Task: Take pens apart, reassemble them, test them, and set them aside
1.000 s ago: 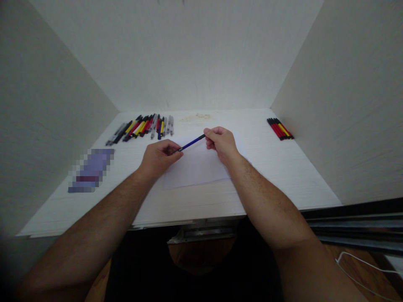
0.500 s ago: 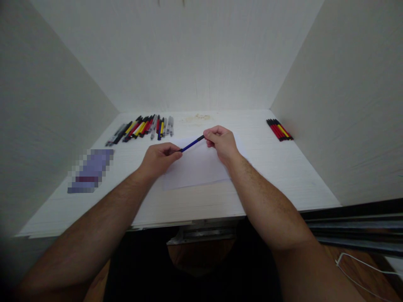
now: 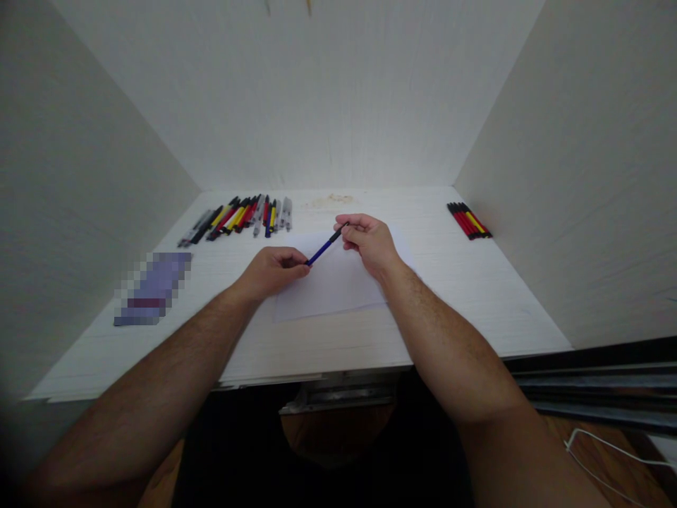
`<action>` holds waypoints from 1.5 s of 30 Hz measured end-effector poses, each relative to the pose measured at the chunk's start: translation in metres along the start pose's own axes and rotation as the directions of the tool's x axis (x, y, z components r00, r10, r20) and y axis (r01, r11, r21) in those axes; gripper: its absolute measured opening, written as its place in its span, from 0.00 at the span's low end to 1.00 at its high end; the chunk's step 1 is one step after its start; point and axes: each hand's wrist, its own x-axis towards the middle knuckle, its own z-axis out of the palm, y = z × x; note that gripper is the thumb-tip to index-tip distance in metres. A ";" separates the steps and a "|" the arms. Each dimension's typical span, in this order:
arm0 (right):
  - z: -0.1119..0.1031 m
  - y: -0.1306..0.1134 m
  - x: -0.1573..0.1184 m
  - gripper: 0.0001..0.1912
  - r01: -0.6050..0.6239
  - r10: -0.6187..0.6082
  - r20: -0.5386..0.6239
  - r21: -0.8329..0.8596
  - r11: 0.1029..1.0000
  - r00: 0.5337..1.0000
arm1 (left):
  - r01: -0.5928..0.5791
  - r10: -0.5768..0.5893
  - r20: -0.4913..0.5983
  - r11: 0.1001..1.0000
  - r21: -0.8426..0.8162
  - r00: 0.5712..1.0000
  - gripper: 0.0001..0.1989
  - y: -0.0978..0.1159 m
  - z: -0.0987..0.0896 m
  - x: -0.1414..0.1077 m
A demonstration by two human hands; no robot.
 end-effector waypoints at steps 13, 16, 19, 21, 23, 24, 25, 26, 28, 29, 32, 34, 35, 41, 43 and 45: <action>0.001 0.002 -0.001 0.16 -0.013 0.013 -0.077 -0.001 1.000 0.997 | -0.015 0.030 -0.168 0.996 0.090 0.985 0.11 0.000 0.000 -0.001; 0.001 0.002 -0.001 0.16 -0.009 0.007 -0.071 -0.024 1.000 0.997 | -0.029 0.054 -0.193 0.991 0.129 0.980 0.11 0.000 0.000 -0.001; 0.002 0.002 -0.001 0.16 0.003 -0.004 -0.074 -0.020 1.000 0.997 | -0.035 0.063 -0.196 0.989 0.143 0.979 0.11 -0.001 0.001 -0.001; 0.002 0.001 -0.001 0.16 0.006 -0.008 -0.087 -0.016 1.000 0.996 | -0.033 0.059 -0.190 0.990 0.134 0.980 0.11 -0.001 0.001 -0.002; 0.002 0.001 -0.001 0.15 0.006 -0.009 -0.097 -0.026 1.000 0.995 | -0.029 0.049 -0.172 0.993 0.117 0.984 0.11 -0.001 0.001 -0.002; 0.002 0.001 -0.001 0.15 0.006 -0.009 -0.099 -0.034 0.999 0.995 | -0.027 0.044 -0.162 0.994 0.108 0.986 0.11 -0.001 0.001 -0.002; 0.002 0.000 0.000 0.15 0.005 -0.009 -0.100 -0.044 0.999 0.995 | -0.026 0.041 -0.151 0.994 0.102 0.988 0.11 -0.001 0.001 -0.002; 0.002 0.000 0.000 0.15 0.004 -0.010 -0.101 -0.052 0.999 0.995 | -0.026 0.039 -0.138 0.995 0.096 0.990 0.11 -0.001 0.001 -0.002; 0.002 -0.001 0.000 0.14 0.003 -0.009 -0.098 -0.064 0.998 0.995 | -0.029 0.038 -0.111 0.996 0.086 0.993 0.11 0.000 0.000 -0.002; 0.002 -0.001 0.000 0.14 0.005 -0.011 -0.093 -0.064 0.998 0.996 | -0.030 0.038 -0.100 0.996 0.081 0.994 0.12 0.000 0.000 -0.002; 0.001 -0.001 0.000 0.13 0.012 -0.015 -0.068 -0.055 0.998 0.998 | -0.039 0.044 -0.077 0.997 0.068 0.996 0.11 0.000 -0.001 -0.001; 0.000 0.000 0.000 0.13 0.014 -0.016 -0.045 -0.046 0.999 0.999 | -0.037 0.042 -0.071 0.997 0.070 0.997 0.11 0.001 -0.001 -0.001; -0.001 0.000 0.000 0.13 0.014 -0.016 -0.032 -0.040 0.999 0.999 | -0.034 0.039 -0.068 0.997 0.071 0.997 0.11 0.001 -0.001 -0.001; -0.001 -0.003 -0.002 0.12 0.008 -0.008 0.033 0.009 1.000 0.999 | -0.033 0.038 -0.066 0.996 0.081 0.997 0.11 0.000 -0.001 -0.001; 0.000 -0.005 -0.003 0.13 -0.008 0.007 0.028 0.005 1.000 1.000 | -0.033 0.040 -0.080 0.996 0.079 0.996 0.11 -0.001 -0.001 -0.001; 0.001 -0.007 -0.004 0.15 -0.021 0.021 0.017 0.000 1.000 1.000 | -0.034 0.042 -0.103 0.996 0.078 0.994 0.12 -0.003 -0.001 -0.001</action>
